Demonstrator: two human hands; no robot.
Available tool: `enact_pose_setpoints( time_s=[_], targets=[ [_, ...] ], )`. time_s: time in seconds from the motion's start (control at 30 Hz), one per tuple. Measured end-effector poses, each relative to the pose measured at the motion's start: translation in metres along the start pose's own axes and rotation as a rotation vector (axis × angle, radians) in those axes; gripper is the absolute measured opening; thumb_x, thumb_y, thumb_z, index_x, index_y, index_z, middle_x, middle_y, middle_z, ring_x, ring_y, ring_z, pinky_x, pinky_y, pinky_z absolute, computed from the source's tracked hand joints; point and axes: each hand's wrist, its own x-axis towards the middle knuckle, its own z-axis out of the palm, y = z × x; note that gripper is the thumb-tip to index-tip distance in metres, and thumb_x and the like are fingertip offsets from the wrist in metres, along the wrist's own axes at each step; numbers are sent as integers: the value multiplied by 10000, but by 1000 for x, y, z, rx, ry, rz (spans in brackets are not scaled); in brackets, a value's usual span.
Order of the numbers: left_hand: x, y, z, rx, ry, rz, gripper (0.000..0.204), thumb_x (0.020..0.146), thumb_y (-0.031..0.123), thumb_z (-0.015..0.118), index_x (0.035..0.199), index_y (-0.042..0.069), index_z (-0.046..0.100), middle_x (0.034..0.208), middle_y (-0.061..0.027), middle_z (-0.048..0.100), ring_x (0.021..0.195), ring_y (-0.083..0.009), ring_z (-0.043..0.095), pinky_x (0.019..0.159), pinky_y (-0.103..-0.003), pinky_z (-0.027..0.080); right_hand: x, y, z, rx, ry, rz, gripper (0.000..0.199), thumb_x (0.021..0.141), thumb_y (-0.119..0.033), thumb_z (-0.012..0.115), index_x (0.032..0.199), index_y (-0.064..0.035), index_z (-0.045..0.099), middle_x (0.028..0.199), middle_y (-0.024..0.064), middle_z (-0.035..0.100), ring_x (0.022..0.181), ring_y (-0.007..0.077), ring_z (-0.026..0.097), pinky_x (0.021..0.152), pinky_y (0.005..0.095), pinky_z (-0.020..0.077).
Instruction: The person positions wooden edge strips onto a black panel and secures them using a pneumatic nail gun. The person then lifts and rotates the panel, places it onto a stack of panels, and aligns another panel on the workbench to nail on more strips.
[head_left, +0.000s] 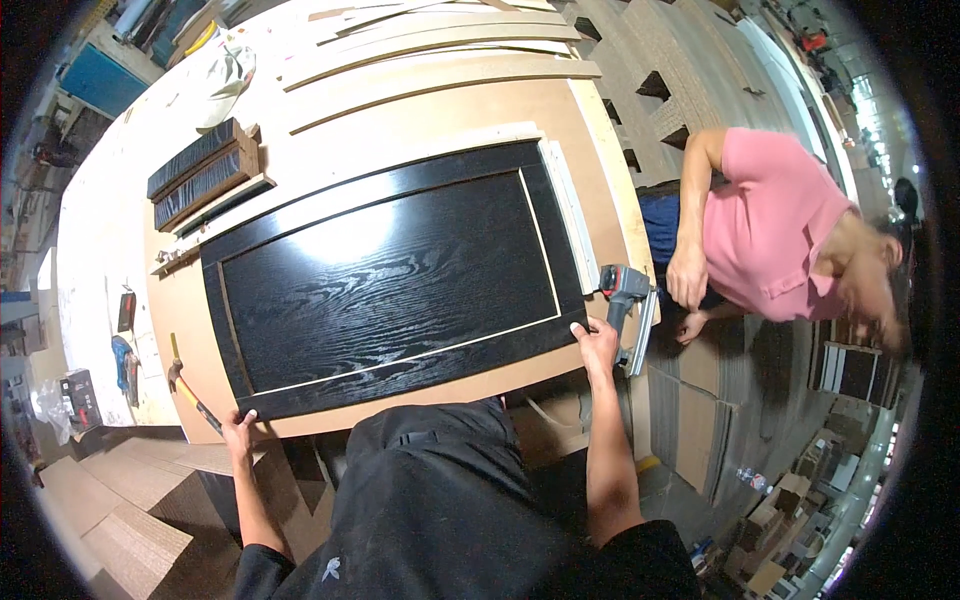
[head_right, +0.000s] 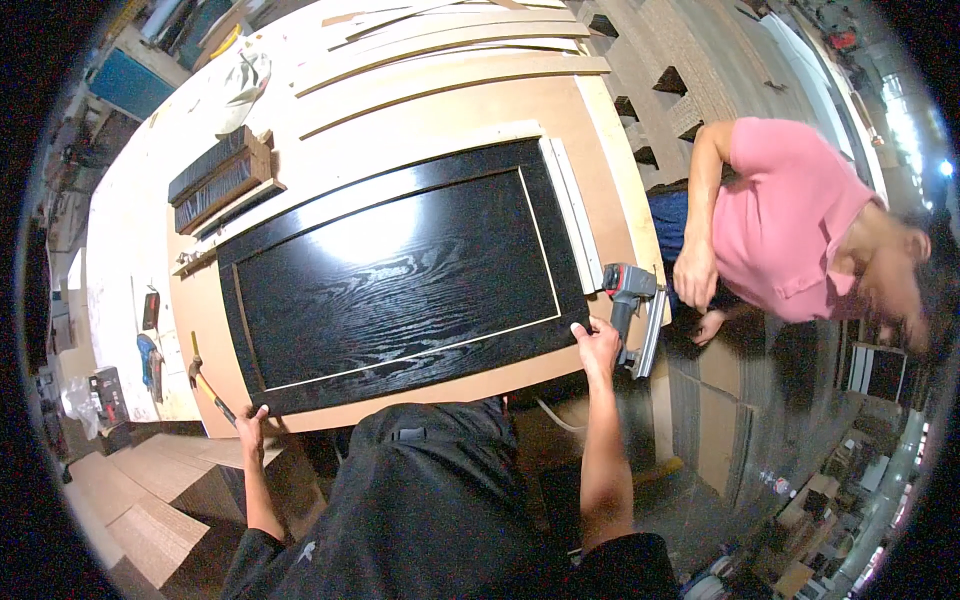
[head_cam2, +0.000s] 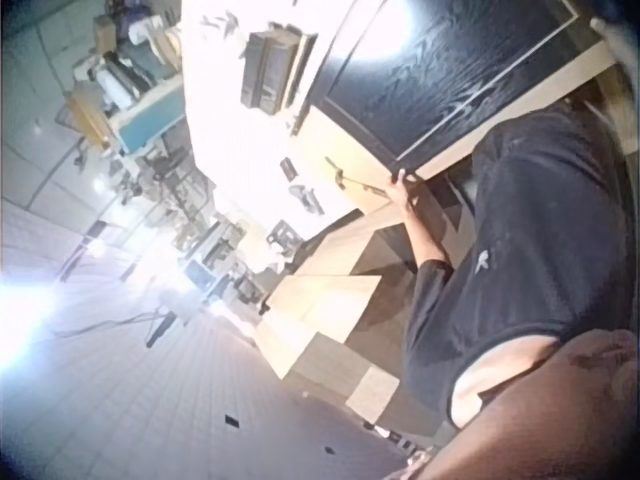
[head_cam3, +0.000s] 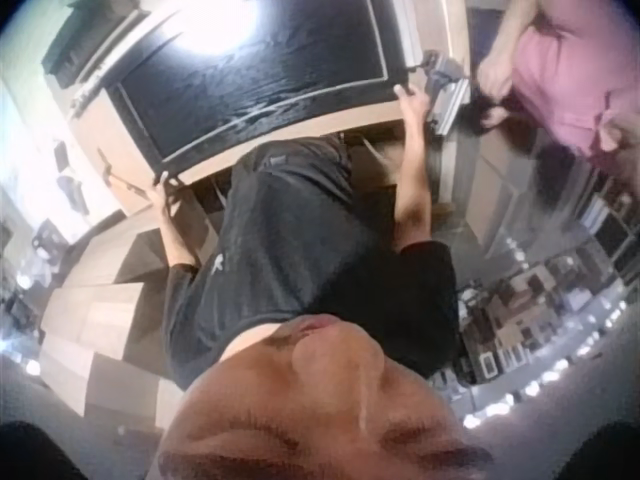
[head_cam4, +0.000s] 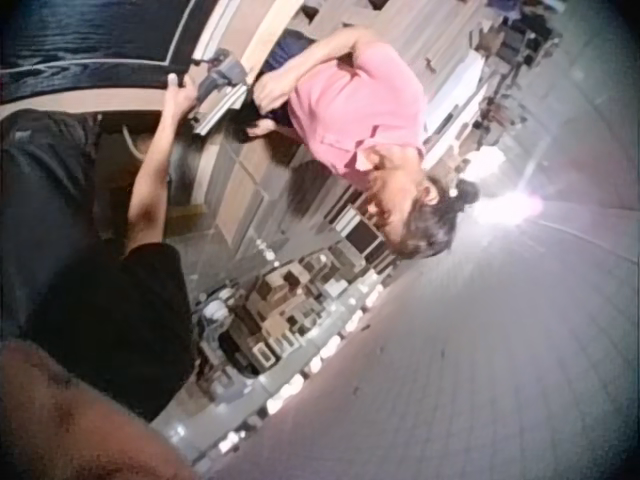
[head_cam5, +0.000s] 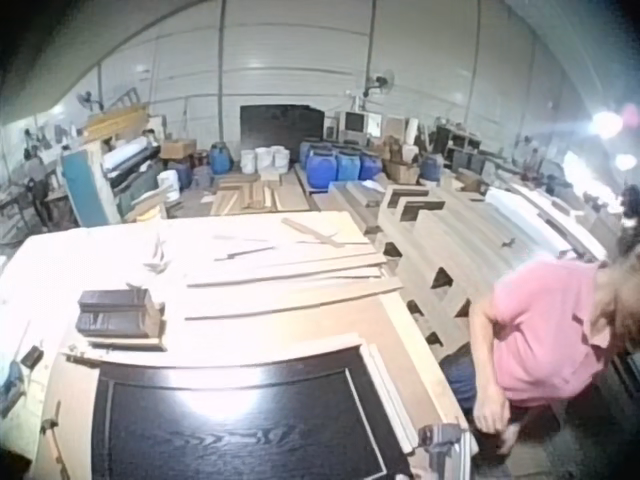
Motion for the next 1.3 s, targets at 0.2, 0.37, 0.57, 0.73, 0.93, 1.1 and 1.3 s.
enact_pose_setpoints(
  time_s=[0.2,0.37,0.57,0.73,0.93,1.1,1.3],
  targets=[
    [-2,-11,10,42,128,-6,239,826,121,727,935,-78,651,812,-84,659,736,-167,582,704,-318,475,2,4,7,-75,121,-12,261,748,-137,797,959,-2,724,882,132,734,817,221,697,769,328,521],
    [-20,39,13,46,71,-64,247,854,130,709,955,-83,634,825,-104,664,756,-178,576,718,-319,467,5,-2,2,73,-68,107,230,806,-77,743,1014,14,708,860,72,715,776,142,639,746,296,503],
    [-20,35,19,568,411,94,465,824,147,715,1201,-53,533,1129,-204,595,996,-319,582,891,-418,454,-3,-16,0,64,-17,112,237,794,-67,750,1005,32,710,894,98,727,796,169,664,771,305,514],
    [-73,180,162,332,282,692,551,745,167,743,1218,-29,539,1238,-211,557,1160,-370,522,1041,-470,376,5,10,5,33,42,135,319,746,-123,787,1006,37,696,930,169,726,881,267,696,842,352,521],
    [-167,294,350,598,-586,1235,798,812,447,684,1436,45,392,1498,-182,362,1416,-342,297,1152,-530,215,-11,-20,5,-69,108,102,390,718,-178,810,1020,18,659,986,211,687,948,368,660,873,413,510],
    [-168,297,399,768,-609,1335,735,848,451,650,1434,75,413,1515,-148,348,1432,-327,266,1160,-565,182,-13,-30,8,-43,86,79,423,770,-138,755,1139,26,632,1150,224,624,1084,390,595,955,434,466],
    [-165,297,402,773,-598,1323,658,844,475,647,1322,42,520,1496,-144,375,1433,-310,275,1165,-569,170,-12,-33,1,-47,9,112,427,781,-131,753,1151,29,612,1153,217,609,1090,405,583,949,457,464]
  ],
)
